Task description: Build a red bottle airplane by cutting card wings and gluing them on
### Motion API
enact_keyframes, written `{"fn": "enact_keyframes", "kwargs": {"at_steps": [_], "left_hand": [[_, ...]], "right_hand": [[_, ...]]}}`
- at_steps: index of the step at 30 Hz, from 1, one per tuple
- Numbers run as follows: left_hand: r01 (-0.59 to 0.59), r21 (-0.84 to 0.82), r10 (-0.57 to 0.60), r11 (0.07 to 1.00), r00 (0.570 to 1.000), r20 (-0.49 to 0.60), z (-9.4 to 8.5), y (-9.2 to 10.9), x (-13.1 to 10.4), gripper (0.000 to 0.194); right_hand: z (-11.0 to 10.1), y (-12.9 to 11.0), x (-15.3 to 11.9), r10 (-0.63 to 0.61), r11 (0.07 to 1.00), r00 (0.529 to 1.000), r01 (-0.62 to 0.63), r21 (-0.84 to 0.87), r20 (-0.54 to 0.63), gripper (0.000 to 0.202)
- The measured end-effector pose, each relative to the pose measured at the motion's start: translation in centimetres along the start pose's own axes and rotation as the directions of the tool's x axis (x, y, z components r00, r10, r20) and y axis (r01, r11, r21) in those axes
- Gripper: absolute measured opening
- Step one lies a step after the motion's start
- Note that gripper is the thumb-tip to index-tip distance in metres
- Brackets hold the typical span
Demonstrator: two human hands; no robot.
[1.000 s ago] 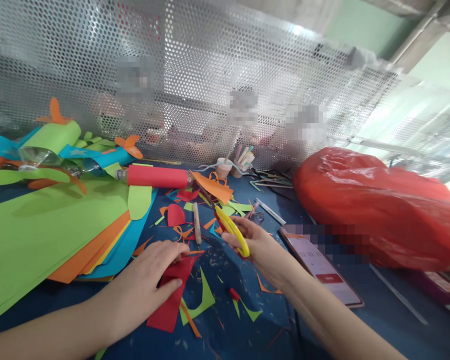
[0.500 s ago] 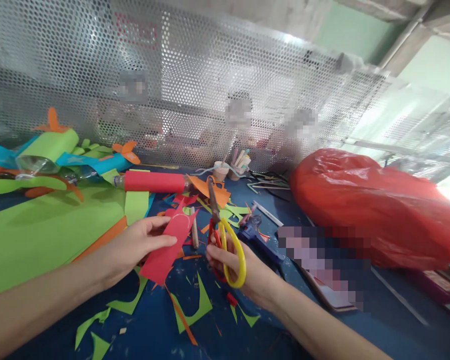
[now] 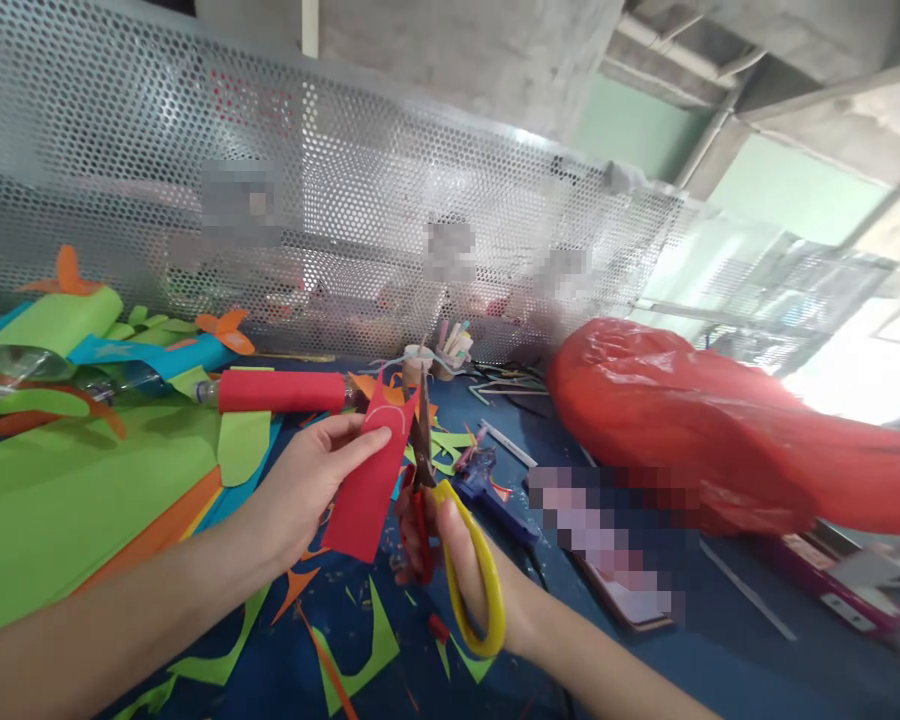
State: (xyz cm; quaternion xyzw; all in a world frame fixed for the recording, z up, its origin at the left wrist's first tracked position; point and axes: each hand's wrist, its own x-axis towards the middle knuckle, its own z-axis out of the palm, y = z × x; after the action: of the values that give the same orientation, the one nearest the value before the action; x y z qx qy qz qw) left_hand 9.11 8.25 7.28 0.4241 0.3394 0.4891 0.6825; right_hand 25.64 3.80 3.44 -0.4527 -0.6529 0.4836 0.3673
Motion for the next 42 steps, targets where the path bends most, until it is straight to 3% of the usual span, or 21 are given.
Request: {"fn": "enact_keyframes", "kwargs": {"at_steps": [12,17,26,33,42], "left_hand": [[-0.083,0.055,0.084,0.995,0.996,-0.031,-0.3,-0.4,0.0,0.014],[-0.132,0.11,0.136,0.985,0.99,-0.034,-0.3,-0.4,-0.1,0.016],[-0.167,0.194,0.179,0.967,0.983,-0.049,-0.1,-0.2,-0.1,0.017],[-0.128,0.208,0.141,0.97,0.989,-0.05,-0.1,-0.2,-0.3,0.019],[-0.105,0.161,0.113,0.981,0.993,-0.037,-0.1,-0.3,-0.3,0.018]], "right_hand": [[-0.4,-0.6,-0.3,-0.143,0.957,0.983,0.166,-0.24,0.11,0.05],[-0.3,-1.6,-0.5,-0.174,0.909,0.981,0.193,-0.37,0.082,0.053],[-0.4,-1.7,-0.6,-0.144,0.927,0.987,0.161,-0.34,0.076,0.051],[-0.6,-1.3,-0.3,-0.165,0.915,0.979,0.197,-0.351,0.117,0.054],[-0.6,-0.4,0.2,-0.165,0.933,0.983,0.184,-0.31,0.085,0.057]]}}
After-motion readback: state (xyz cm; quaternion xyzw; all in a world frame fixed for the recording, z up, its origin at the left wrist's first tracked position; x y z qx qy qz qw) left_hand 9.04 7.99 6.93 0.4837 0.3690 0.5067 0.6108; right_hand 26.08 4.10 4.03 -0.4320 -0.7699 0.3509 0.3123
